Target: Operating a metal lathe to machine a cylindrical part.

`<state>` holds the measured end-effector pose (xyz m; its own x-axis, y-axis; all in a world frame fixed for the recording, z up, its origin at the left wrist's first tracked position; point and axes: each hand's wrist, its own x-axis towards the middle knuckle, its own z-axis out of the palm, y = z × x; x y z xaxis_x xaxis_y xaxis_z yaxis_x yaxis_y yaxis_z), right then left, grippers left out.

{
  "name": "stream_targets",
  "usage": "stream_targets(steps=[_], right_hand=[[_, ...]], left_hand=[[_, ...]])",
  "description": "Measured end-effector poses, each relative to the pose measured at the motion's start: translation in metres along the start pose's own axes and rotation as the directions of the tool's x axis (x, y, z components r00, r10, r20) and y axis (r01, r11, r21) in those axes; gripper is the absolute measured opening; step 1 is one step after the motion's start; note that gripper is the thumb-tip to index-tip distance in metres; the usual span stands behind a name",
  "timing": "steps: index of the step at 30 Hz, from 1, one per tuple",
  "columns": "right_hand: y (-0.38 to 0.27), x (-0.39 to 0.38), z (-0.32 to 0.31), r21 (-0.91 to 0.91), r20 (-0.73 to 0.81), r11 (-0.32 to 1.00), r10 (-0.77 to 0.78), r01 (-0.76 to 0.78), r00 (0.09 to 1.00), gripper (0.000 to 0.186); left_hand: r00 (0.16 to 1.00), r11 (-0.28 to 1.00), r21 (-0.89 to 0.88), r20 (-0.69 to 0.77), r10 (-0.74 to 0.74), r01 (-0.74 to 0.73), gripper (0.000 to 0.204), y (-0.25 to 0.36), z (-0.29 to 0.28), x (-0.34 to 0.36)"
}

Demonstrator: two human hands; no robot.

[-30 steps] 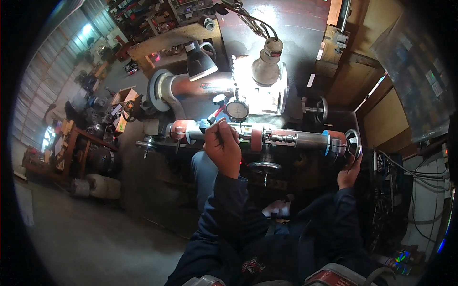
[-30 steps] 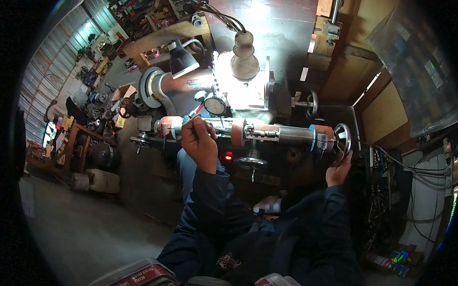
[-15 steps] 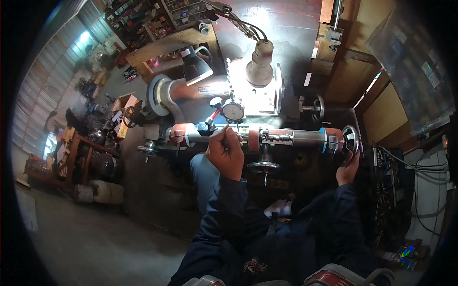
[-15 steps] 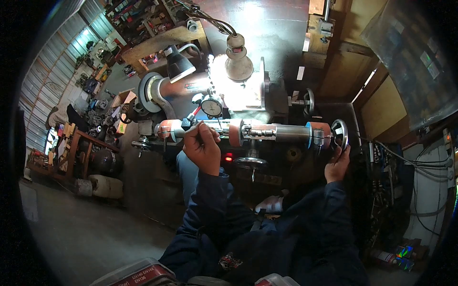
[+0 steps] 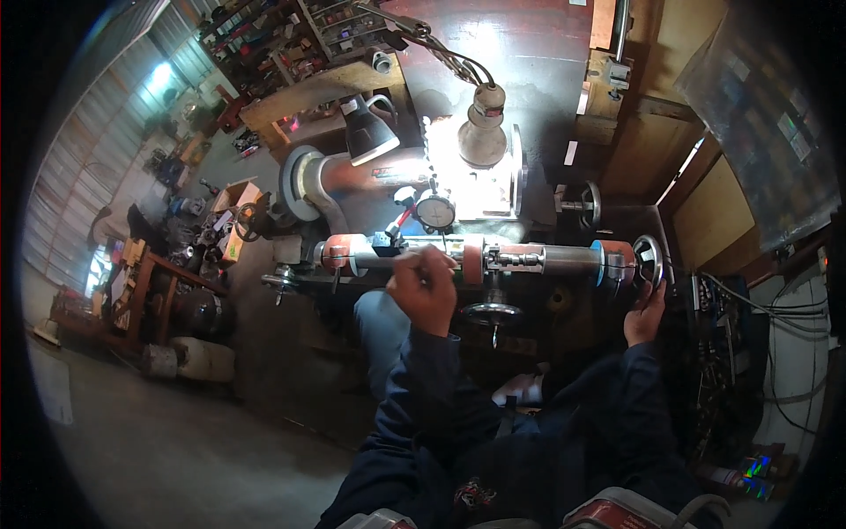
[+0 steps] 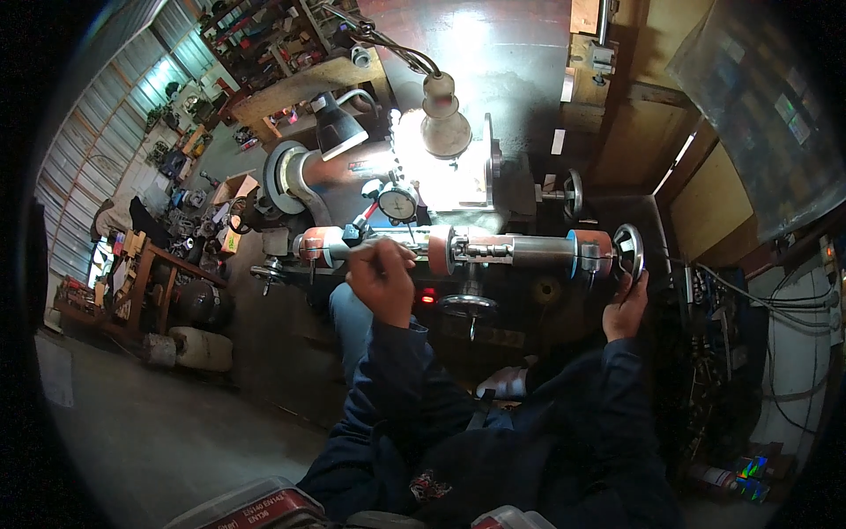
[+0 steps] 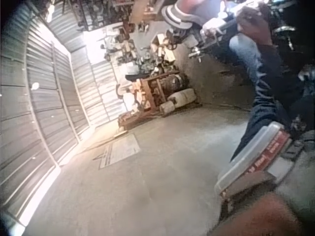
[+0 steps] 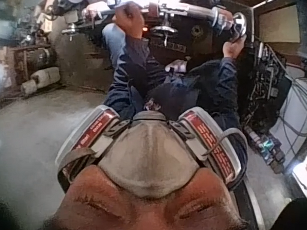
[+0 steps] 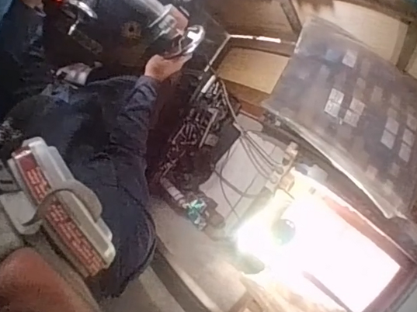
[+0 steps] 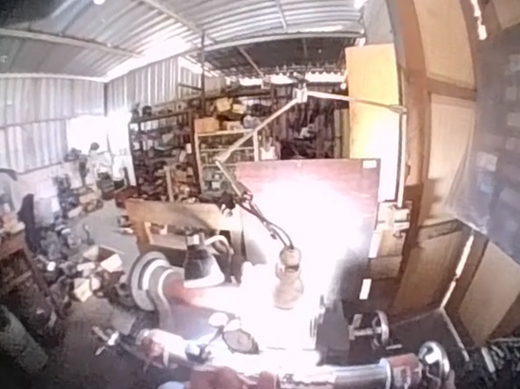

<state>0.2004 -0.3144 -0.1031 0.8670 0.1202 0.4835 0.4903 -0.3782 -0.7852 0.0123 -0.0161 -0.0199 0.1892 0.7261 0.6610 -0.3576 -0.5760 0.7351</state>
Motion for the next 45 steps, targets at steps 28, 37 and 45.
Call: stream_targets(steps=[28, 37, 45], right_hand=[[-0.007, 0.000, 0.002, -0.038, -0.014, 0.999, 0.031, -0.032, 0.999, 0.028], [-0.013, 0.001, 0.000, -0.058, -0.010, 0.998, 0.023, -0.024, 1.000, 0.028], [-0.004, 0.001, -0.003, -0.070, 0.017, 0.995, 0.070, -0.069, 0.997, 0.030]], left_hand=[[0.914, 0.962, 0.247, 0.406, 0.009, -0.119, 0.008, 0.023, -0.028, 0.036], [0.885, 0.961, 0.235, 0.465, 0.021, -0.147, 0.003, 0.029, -0.029, 0.042], [0.741, 0.987, 0.090, 0.670, 0.040, -0.134, 0.008, 0.020, -0.035, 0.066]])
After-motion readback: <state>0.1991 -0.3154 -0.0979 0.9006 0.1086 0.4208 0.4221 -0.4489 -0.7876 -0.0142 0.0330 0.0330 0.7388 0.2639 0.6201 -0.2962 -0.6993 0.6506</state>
